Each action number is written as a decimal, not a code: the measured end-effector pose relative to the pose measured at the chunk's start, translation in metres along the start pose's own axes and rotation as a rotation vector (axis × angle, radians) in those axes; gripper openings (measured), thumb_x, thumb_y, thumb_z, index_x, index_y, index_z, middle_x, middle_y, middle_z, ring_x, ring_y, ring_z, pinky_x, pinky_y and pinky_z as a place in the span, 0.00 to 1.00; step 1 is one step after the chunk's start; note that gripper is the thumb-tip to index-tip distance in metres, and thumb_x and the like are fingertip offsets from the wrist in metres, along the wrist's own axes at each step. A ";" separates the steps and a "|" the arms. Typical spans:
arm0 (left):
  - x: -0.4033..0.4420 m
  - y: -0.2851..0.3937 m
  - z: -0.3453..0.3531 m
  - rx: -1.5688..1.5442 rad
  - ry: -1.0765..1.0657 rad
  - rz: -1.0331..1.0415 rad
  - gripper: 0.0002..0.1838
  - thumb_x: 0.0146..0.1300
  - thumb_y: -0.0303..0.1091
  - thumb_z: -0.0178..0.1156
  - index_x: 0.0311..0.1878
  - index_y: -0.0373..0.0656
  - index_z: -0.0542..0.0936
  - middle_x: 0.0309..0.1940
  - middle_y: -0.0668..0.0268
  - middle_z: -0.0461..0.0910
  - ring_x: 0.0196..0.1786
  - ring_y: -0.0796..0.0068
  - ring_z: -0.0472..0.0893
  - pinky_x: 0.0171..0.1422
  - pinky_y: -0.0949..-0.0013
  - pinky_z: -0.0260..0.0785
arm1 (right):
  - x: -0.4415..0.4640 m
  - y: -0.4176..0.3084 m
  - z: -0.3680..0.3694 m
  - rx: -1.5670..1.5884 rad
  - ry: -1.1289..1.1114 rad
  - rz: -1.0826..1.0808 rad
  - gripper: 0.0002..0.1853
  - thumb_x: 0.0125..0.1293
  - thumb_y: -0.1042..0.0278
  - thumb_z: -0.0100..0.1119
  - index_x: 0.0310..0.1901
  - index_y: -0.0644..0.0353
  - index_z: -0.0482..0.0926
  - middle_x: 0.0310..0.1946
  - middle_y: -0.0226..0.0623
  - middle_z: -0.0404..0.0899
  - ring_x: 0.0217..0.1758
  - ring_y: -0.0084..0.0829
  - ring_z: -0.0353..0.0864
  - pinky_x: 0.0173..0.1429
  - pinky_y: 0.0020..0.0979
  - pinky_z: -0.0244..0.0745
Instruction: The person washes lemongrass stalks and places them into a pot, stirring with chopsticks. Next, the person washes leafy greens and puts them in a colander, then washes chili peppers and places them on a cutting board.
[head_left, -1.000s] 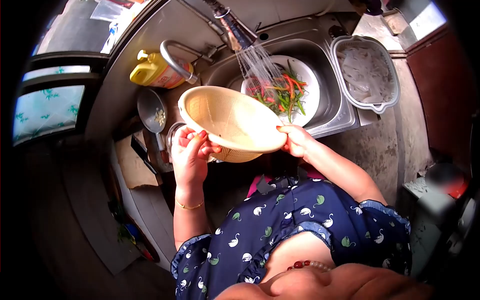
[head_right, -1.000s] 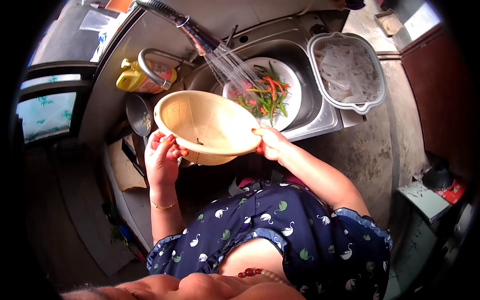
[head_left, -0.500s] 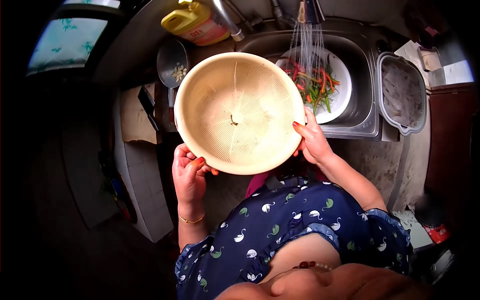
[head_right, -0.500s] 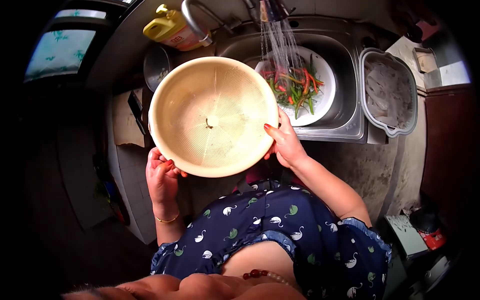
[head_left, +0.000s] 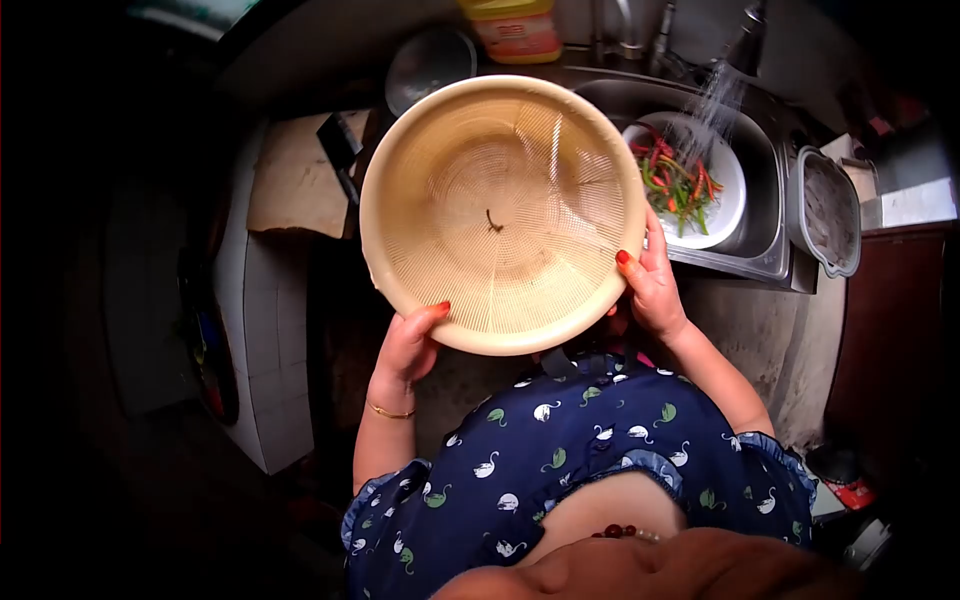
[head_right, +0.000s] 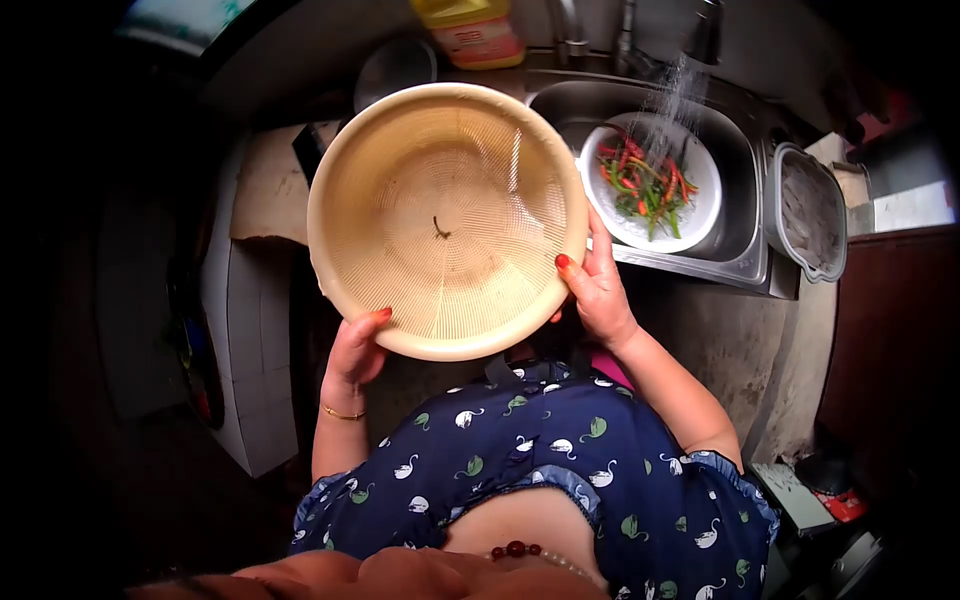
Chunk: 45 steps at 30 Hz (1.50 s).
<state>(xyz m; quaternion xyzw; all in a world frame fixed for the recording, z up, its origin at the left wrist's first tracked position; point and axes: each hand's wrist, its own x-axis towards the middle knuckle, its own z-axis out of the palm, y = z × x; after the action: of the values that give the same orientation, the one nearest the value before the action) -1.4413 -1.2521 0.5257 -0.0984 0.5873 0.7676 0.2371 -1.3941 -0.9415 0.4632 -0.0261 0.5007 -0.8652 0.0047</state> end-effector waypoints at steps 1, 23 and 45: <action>-0.009 0.002 -0.016 0.001 0.014 0.057 0.21 0.56 0.23 0.55 0.55 0.32 0.70 0.47 0.62 0.76 0.50 0.71 0.75 0.56 0.69 0.66 | 0.003 0.002 0.013 0.001 -0.007 0.021 0.38 0.68 0.64 0.46 0.71 0.49 0.33 0.61 0.49 0.60 0.34 0.30 0.79 0.34 0.26 0.79; -0.323 0.157 -0.246 0.996 1.771 1.168 0.18 0.61 0.28 0.57 0.52 0.28 0.73 0.51 0.52 0.75 0.51 0.64 0.75 0.57 0.66 0.67 | 0.008 0.011 0.073 -0.312 0.253 0.153 0.30 0.69 0.69 0.44 0.70 0.48 0.47 0.52 0.50 0.71 0.30 0.27 0.80 0.28 0.22 0.77; -0.561 0.129 -0.333 1.304 2.671 0.834 0.35 0.56 0.30 0.53 0.65 0.29 0.52 0.58 0.39 0.63 0.57 0.47 0.70 0.62 0.54 0.61 | 0.087 0.103 0.264 -0.270 -0.170 0.284 0.28 0.69 0.73 0.43 0.69 0.47 0.49 0.47 0.44 0.73 0.29 0.25 0.78 0.29 0.22 0.75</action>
<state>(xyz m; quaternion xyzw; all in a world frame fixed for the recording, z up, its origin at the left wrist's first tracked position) -1.0587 -1.7324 0.7796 -0.4078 0.5718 -0.2483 -0.6672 -1.4694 -1.2246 0.5088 -0.0282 0.6084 -0.7757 0.1654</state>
